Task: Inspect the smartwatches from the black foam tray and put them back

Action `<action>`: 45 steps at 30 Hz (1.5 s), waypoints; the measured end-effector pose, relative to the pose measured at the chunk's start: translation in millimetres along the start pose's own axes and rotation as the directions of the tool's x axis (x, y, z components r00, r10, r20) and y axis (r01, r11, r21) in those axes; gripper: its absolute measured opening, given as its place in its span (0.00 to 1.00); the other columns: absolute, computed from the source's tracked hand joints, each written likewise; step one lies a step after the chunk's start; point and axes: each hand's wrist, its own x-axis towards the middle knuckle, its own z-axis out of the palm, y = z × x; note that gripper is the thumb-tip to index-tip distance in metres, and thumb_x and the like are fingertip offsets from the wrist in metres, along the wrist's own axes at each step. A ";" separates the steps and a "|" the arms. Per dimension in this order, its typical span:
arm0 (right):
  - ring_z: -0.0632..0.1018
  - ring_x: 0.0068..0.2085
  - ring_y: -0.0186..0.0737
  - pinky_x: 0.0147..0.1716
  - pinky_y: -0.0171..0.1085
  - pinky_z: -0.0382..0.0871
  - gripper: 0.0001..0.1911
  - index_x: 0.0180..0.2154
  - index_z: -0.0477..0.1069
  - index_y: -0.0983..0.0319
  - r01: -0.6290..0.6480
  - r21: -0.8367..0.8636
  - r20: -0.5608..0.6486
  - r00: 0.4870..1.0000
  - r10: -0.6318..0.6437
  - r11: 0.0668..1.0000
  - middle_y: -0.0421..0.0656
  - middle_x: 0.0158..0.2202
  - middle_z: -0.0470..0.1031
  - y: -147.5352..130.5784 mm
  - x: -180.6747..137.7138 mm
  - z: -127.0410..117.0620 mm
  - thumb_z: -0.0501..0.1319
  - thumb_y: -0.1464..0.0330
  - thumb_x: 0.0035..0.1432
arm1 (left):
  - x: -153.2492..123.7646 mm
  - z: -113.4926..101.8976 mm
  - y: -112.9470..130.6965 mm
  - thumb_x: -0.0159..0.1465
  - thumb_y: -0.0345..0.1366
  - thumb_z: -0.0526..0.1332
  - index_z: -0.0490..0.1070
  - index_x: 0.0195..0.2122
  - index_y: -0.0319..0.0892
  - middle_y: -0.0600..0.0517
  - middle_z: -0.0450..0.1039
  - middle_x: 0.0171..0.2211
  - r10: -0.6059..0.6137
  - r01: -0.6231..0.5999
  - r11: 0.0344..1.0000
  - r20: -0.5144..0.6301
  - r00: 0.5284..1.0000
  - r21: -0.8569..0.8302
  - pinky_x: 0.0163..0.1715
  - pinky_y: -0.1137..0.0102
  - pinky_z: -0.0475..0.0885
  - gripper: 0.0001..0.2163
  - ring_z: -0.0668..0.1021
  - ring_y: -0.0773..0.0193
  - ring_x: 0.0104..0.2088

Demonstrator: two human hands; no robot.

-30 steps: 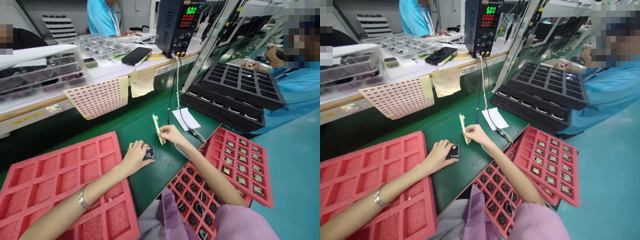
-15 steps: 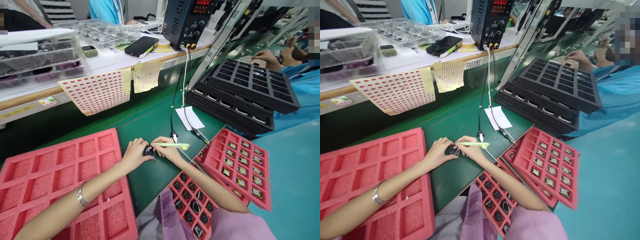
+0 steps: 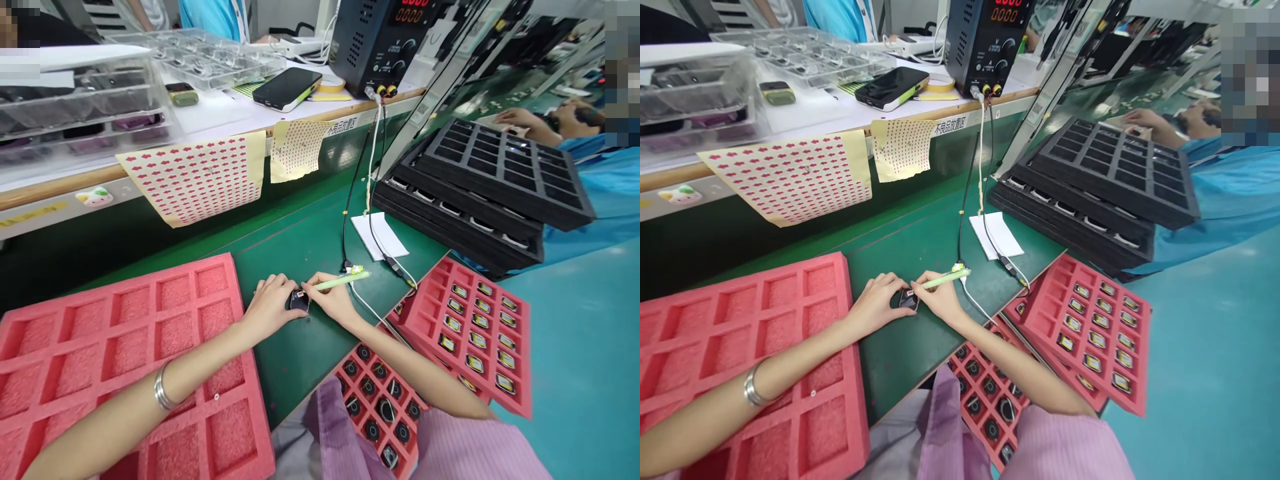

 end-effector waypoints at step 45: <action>0.66 0.19 0.31 0.18 0.30 0.58 0.10 0.19 0.66 0.62 0.197 -0.051 0.227 0.957 -0.181 0.979 0.36 0.16 0.65 -22.0 12.3 53.0 0.61 0.67 0.50 | -41.4 -22.6 -19.2 0.57 0.49 0.64 0.69 0.36 0.39 0.45 0.72 0.35 -0.051 0.073 0.952 -0.082 0.995 0.296 0.43 0.59 0.60 0.17 0.74 0.51 0.38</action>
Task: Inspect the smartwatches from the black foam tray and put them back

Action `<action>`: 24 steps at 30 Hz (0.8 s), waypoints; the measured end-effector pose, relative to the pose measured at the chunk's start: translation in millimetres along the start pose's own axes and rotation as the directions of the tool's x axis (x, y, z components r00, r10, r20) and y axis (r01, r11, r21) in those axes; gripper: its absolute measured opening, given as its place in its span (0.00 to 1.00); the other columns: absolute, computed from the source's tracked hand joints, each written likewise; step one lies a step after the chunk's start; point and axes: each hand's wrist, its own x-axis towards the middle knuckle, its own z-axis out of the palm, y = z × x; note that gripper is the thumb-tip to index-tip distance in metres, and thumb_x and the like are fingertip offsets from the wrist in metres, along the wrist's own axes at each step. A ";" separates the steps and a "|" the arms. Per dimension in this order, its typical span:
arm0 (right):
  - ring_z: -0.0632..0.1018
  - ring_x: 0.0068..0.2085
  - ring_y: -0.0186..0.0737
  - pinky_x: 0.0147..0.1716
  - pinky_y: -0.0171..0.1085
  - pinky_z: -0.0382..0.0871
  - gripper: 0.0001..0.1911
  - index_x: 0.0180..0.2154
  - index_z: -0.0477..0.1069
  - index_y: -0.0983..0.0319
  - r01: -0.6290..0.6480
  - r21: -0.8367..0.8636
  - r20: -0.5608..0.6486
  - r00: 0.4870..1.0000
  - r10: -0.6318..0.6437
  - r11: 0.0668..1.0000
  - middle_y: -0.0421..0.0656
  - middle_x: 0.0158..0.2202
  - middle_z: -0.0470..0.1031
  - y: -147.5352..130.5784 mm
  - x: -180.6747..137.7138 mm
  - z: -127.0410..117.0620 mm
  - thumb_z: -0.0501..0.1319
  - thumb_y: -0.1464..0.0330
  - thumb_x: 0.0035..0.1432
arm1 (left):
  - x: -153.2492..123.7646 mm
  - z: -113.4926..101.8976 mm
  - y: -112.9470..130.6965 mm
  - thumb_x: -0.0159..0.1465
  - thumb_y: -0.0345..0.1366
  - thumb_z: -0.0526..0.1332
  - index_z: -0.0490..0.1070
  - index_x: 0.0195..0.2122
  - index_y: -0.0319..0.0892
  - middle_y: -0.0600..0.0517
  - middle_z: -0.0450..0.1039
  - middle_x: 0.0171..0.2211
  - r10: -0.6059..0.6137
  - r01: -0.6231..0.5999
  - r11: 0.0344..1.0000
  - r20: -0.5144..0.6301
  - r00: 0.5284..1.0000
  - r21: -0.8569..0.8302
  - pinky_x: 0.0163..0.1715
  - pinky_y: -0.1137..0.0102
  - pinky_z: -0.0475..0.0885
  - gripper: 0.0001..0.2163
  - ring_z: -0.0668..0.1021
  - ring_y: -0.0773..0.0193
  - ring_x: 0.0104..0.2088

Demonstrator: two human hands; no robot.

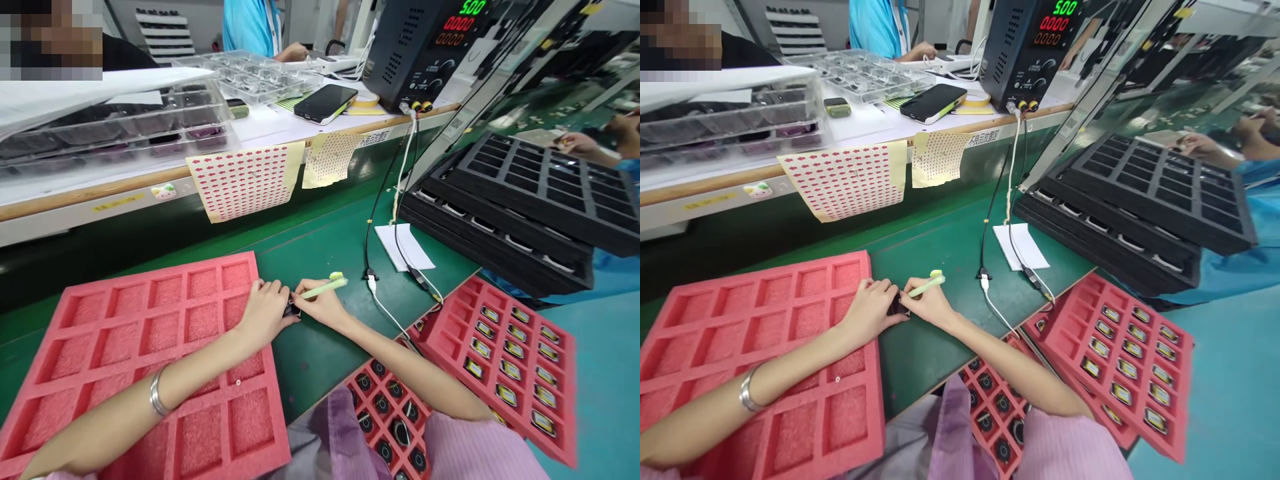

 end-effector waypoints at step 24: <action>0.71 0.52 0.48 0.47 0.45 0.68 0.06 0.38 0.61 0.57 0.424 -0.336 0.212 0.904 -0.371 0.841 0.50 0.44 0.70 -43.4 -4.6 -27.8 0.58 0.65 0.62 | -62.1 -76.1 -135.2 0.57 0.44 0.63 0.70 0.39 0.43 0.47 0.70 0.40 -0.263 0.255 0.964 -0.154 0.952 -0.070 0.41 0.60 0.65 0.13 0.72 0.51 0.42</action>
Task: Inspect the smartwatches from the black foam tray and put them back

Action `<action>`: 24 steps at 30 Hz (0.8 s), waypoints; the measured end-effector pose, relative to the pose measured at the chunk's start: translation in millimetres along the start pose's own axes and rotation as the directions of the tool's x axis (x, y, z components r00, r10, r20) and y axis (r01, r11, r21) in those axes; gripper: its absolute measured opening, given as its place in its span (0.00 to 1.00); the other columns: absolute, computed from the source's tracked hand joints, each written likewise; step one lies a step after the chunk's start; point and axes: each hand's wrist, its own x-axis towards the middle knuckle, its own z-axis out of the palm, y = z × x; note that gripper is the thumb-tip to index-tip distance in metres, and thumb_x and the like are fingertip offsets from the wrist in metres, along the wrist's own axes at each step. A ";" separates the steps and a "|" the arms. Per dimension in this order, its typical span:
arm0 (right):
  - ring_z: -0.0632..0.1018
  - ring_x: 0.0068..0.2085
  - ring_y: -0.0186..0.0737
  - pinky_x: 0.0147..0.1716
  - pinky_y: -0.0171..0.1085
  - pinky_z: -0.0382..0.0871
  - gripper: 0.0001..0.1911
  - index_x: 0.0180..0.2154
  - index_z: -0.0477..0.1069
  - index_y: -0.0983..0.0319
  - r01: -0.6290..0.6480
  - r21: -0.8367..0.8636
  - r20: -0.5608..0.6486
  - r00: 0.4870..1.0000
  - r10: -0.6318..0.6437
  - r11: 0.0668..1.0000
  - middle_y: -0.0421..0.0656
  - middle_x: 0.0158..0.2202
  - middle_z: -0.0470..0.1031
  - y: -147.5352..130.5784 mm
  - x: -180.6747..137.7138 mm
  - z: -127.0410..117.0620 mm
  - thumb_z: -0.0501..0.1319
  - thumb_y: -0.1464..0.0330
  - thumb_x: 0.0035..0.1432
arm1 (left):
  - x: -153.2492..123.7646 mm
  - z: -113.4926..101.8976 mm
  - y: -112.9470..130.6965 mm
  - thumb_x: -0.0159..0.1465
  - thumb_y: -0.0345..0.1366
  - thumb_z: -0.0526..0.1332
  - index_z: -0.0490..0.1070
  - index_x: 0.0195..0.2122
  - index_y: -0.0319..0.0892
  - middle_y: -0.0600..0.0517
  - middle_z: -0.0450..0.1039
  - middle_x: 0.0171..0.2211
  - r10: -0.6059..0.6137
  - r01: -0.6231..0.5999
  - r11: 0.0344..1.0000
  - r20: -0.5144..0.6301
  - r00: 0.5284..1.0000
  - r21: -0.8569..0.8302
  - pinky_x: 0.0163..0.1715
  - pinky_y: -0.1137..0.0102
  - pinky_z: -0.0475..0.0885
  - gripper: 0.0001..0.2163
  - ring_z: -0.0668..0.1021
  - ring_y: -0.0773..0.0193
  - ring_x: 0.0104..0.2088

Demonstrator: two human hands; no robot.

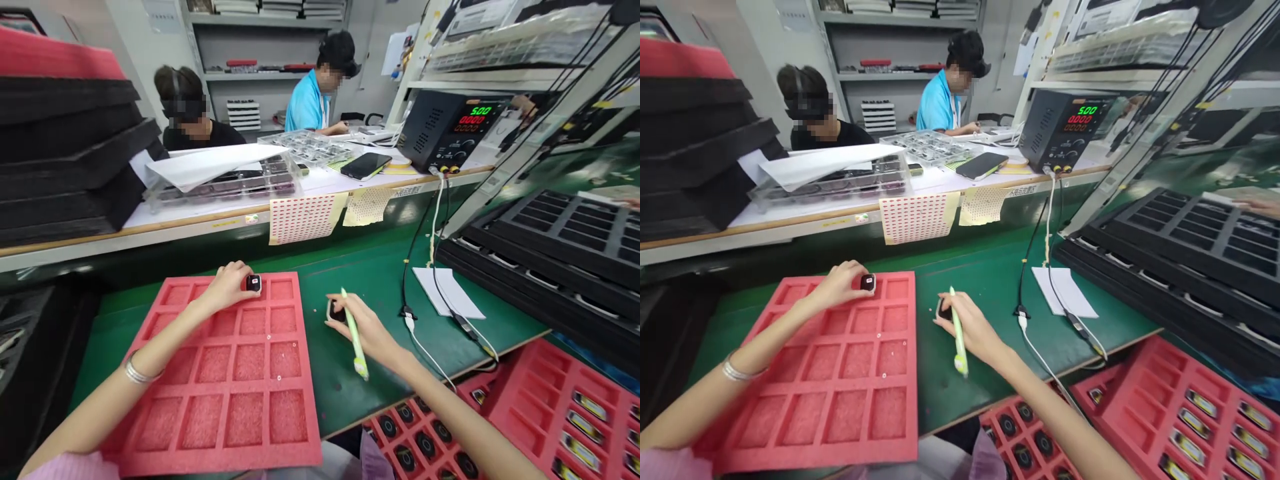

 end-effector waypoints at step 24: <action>0.75 0.48 0.51 0.45 0.46 0.70 0.19 0.30 0.57 0.58 -0.026 0.211 -0.215 0.974 0.072 0.977 0.52 0.42 0.75 38.8 77.2 57.4 0.51 0.50 0.61 | -220.8 112.8 41.5 0.65 0.40 0.56 0.59 0.60 0.47 0.43 0.70 0.54 0.279 -0.154 0.861 -0.198 0.939 0.484 0.48 0.61 0.72 0.22 0.75 0.51 0.51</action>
